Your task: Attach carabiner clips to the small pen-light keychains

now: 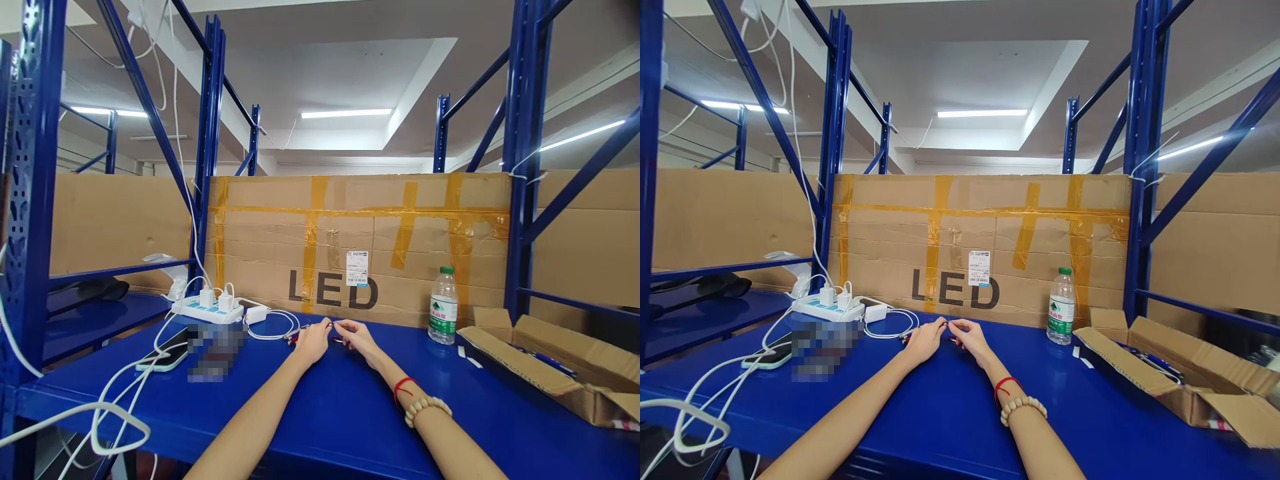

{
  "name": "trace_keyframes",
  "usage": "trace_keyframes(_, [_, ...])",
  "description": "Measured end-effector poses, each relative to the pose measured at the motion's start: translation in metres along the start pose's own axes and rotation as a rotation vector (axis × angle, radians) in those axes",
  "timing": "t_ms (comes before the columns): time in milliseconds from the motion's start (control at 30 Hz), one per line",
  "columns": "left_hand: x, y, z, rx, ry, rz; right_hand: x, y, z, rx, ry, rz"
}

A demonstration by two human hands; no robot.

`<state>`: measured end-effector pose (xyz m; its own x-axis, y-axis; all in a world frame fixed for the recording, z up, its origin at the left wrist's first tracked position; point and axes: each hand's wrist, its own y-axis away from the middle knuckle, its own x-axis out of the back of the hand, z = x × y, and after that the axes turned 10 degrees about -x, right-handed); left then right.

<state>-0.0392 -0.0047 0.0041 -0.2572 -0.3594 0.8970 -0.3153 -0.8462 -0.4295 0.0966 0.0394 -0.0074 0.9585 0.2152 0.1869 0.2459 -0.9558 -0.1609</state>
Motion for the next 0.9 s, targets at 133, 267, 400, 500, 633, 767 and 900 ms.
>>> trace_keyframes(133, [0.000,0.000,0.000,-0.012,0.012,0.002,0.001,0.002,-0.002,0.009,-0.006,-0.004])
trace_keyframes(267, [-0.002,0.000,0.000,-0.028,0.032,0.005,0.005,0.002,-0.001,0.006,-0.014,-0.022])
trace_keyframes(400, [-0.006,0.000,-0.001,-0.069,0.101,-0.015,0.013,0.000,0.003,-0.016,0.002,-0.080])
trace_keyframes(500, [-0.010,0.000,-0.003,-0.065,0.124,-0.068,0.015,0.000,0.005,-0.016,0.027,-0.103])
trace_keyframes(633, [-0.013,0.001,-0.005,-0.112,0.124,-0.100,0.016,0.000,0.006,-0.012,0.055,-0.111])
trace_keyframes(767, [-0.011,0.002,-0.006,-0.176,0.137,-0.061,0.018,0.000,0.006,0.004,0.091,-0.114])
trace_keyframes(900, [-0.009,0.004,-0.006,-0.206,0.136,-0.030,0.019,0.003,0.003,0.016,0.105,-0.129])
